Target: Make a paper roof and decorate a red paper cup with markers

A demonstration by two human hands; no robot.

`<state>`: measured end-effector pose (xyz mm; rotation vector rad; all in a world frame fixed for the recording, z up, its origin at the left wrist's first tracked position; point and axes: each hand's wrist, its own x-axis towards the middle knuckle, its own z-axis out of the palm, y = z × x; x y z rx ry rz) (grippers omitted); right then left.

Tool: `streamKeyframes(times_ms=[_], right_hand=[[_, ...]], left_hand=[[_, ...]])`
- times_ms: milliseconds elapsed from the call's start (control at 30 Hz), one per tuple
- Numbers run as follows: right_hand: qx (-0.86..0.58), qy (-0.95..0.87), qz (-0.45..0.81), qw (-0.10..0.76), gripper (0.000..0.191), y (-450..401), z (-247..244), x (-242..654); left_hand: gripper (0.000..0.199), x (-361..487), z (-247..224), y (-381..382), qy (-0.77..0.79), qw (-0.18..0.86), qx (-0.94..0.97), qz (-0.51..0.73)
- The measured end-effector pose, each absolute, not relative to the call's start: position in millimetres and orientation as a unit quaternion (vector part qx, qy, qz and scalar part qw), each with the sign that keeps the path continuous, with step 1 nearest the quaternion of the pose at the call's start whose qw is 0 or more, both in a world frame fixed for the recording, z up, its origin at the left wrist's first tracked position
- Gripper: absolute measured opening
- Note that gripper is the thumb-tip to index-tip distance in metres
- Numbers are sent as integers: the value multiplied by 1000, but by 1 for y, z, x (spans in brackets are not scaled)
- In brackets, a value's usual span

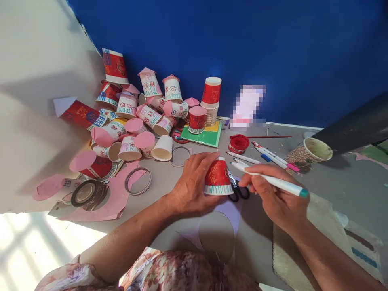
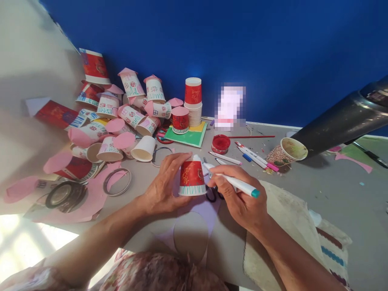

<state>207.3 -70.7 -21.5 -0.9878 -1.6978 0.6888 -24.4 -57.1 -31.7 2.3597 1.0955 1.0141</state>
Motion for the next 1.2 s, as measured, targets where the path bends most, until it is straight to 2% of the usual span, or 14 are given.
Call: streamKeyframes(times_ms=[100, 233, 333, 400, 467, 600, 700, 867, 967, 1033, 1133, 1200], right_hand=[[-439, -705, 264, 490, 26, -64, -23, 212], [-413, -749, 299, 423, 84, -53, -24, 217], [-402, -775, 311, 375, 101, -48, -23, 221], [-408, -784, 300, 358, 99, -46, -23, 222], [-414, -794, 272, 353, 95, -45, -23, 222], [-413, -834, 178, 320, 94, -45, -25, 218], [-392, -865, 125, 289, 95, -46, -28, 212], [-377, -870, 130, 292, 98, -46, -27, 210], [-382, -846, 161, 335, 98, -47, -20, 214], [-384, -819, 174, 389, 81, -48, -15, 217], [-352, -785, 192, 472, 37, -52, -7, 219], [-307, -782, 212, 499, 26, -55, -3, 219]], left_hand=[[97, -26, -33, -55, 375, 213, 815, 387], [102, -27, -37, -53, 377, 291, 770, 425], [108, -29, -41, -52, 348, 393, 732, 434], [109, -31, -43, -51, 330, 440, 716, 430], [111, -32, -42, -51, 326, 444, 722, 419], [115, -34, -33, -52, 351, 361, 775, 382], [109, -34, -30, -52, 351, 305, 811, 354], [104, -31, -35, -51, 339, 288, 827, 344], [105, -30, -35, -51, 361, 276, 820, 348], [105, -30, -34, -52, 375, 266, 816, 351], [103, -31, -31, -52, 378, 264, 812, 359], [101, -32, -31, -51, 373, 271, 808, 368]])
